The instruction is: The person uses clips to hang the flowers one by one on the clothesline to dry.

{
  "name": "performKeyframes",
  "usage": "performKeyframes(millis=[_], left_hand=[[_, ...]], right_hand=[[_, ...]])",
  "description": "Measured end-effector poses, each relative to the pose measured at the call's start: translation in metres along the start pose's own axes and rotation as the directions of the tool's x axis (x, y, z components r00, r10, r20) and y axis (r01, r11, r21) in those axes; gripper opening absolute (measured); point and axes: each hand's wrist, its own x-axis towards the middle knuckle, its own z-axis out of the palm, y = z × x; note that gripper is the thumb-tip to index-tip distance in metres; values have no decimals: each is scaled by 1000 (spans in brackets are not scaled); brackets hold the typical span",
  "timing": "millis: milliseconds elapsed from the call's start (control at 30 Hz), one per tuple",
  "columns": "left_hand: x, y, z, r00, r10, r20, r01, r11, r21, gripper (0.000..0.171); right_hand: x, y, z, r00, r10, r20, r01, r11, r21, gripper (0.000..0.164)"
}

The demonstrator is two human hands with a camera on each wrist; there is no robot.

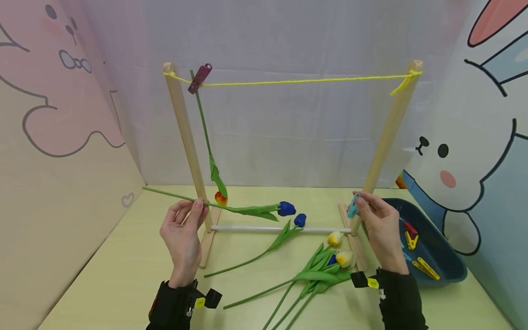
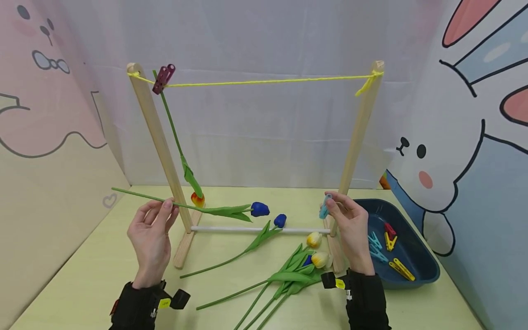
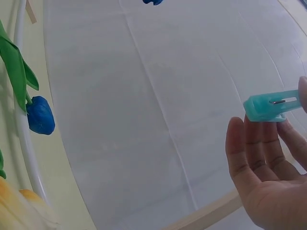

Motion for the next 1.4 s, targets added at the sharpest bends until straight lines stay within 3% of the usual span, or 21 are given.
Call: performKeyframes(millis=[233, 500, 933, 1400], left_hand=[[12, 2, 9, 996, 10, 83, -18, 995, 100, 14], [19, 3, 21, 977, 50, 208, -91, 978, 190, 15], [27, 3, 33, 951, 72, 300, -165, 940, 298, 31], [42, 11, 46, 933, 66, 354, -224, 877, 425, 26]], right_hand=[[11, -6, 6, 997, -70, -12, 69, 994, -81, 22], [21, -15, 14, 990, -137, 28, 140, 980, -145, 19], [38, -27, 32, 970, -221, 99, 228, 972, -64, 20], [62, -40, 57, 944, -274, 185, 313, 921, -232, 26]])
